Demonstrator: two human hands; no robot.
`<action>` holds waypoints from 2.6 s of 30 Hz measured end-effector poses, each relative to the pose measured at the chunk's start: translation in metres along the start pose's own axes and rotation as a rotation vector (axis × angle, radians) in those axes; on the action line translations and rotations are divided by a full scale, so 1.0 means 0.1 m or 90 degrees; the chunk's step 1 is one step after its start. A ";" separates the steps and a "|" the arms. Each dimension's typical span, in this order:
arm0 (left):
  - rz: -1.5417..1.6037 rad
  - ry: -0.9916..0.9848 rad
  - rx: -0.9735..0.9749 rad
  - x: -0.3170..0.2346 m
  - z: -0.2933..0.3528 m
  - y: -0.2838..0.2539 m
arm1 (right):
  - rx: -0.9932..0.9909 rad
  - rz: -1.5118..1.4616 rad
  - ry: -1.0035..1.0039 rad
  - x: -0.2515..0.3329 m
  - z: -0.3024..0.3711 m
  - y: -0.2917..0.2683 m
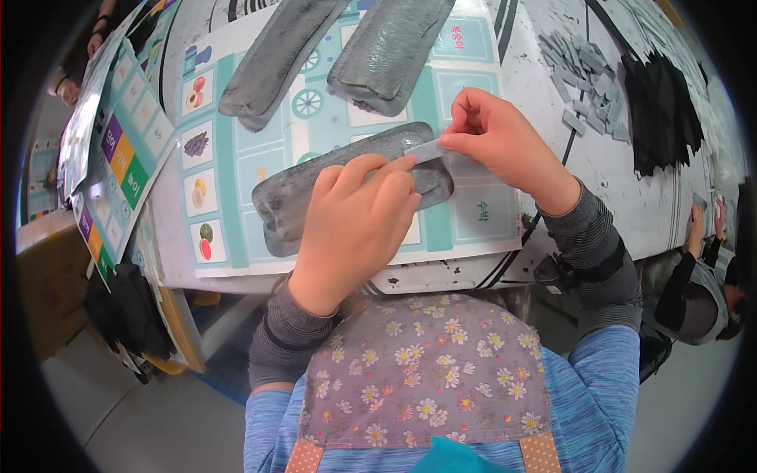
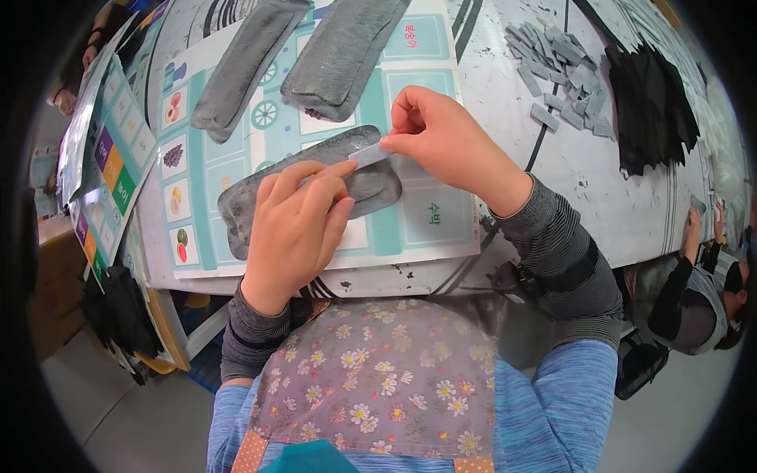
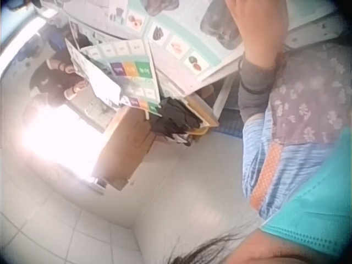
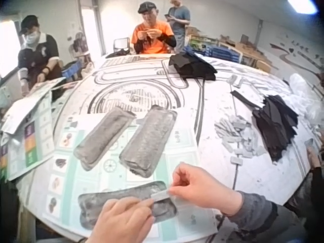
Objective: Applying adhesive strips to fabric shoe upper components and organizing them on a template.
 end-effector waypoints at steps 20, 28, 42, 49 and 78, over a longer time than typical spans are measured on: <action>-0.087 0.005 0.007 0.01 0.02 0.22 | -0.071 0.173 -0.058 0.07 0.07 0.13; -0.112 0.008 0.002 -0.03 0.02 0.27 | -0.050 0.243 -0.048 0.10 0.07 0.14; -0.104 -0.041 0.007 -0.16 0.00 0.20 | -0.337 0.641 -0.004 -0.18 0.40 -0.87; -0.013 0.020 -0.008 -0.19 0.10 -0.02 | -0.260 0.499 0.104 -0.63 0.56 -1.47; 0.394 -0.165 -0.282 0.05 1.08 -0.34 | 0.110 0.327 -0.359 1.04 0.46 0.85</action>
Point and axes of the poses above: each hand's wrist, its own z-axis away from the middle knuckle, its own y-axis out of the palm, x = y × z, the point moved 1 cm from there along -z, towards the middle knuckle, and after that the axes turned 8 degrees about z, right-handed, at the moved point
